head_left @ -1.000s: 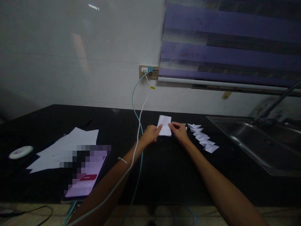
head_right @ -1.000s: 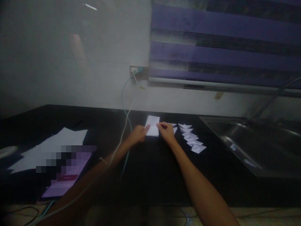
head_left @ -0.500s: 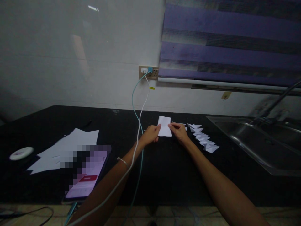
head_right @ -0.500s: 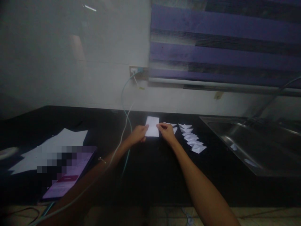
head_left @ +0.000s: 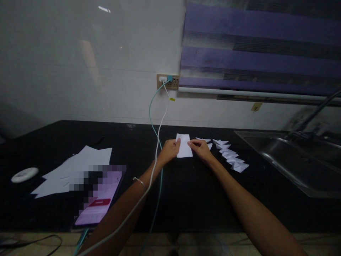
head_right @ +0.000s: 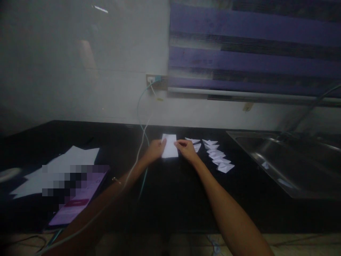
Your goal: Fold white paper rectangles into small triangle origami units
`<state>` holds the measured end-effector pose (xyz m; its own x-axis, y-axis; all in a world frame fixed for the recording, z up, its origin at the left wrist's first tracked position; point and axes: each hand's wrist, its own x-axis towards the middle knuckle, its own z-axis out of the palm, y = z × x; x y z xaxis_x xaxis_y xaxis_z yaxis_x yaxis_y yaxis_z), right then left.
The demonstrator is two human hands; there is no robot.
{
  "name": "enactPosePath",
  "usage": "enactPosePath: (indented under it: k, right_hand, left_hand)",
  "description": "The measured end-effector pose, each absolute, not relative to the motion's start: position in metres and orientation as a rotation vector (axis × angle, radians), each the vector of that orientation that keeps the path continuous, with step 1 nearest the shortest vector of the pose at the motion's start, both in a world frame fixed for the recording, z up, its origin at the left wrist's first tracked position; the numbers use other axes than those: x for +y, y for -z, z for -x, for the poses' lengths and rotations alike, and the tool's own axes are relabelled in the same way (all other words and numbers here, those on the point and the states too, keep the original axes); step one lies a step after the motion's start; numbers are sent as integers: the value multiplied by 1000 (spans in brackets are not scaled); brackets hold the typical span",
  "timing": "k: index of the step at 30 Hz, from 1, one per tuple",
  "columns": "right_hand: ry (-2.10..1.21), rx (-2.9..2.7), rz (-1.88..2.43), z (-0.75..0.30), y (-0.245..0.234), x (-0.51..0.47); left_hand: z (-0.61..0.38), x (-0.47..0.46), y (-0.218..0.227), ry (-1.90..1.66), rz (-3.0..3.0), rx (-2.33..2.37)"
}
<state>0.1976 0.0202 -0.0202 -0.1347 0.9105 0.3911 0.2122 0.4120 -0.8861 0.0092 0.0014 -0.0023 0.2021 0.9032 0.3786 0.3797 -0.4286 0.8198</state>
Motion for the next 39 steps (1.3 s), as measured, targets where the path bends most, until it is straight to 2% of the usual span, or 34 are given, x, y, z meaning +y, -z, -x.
enactPosePath:
  k: [20, 32, 39]
  right_hand:
    - [-836, -1668, 995, -195, 14, 15]
    - [-828, -1648, 1003, -195, 14, 14]
    - [-853, -1562, 1021, -196, 14, 14]
  left_hand:
    - [-3, 9, 4, -1296, -1818, 1174]
    - [-4, 3, -3, -1330, -1670, 966]
    - [0, 0, -10, -1214, -1501, 853]
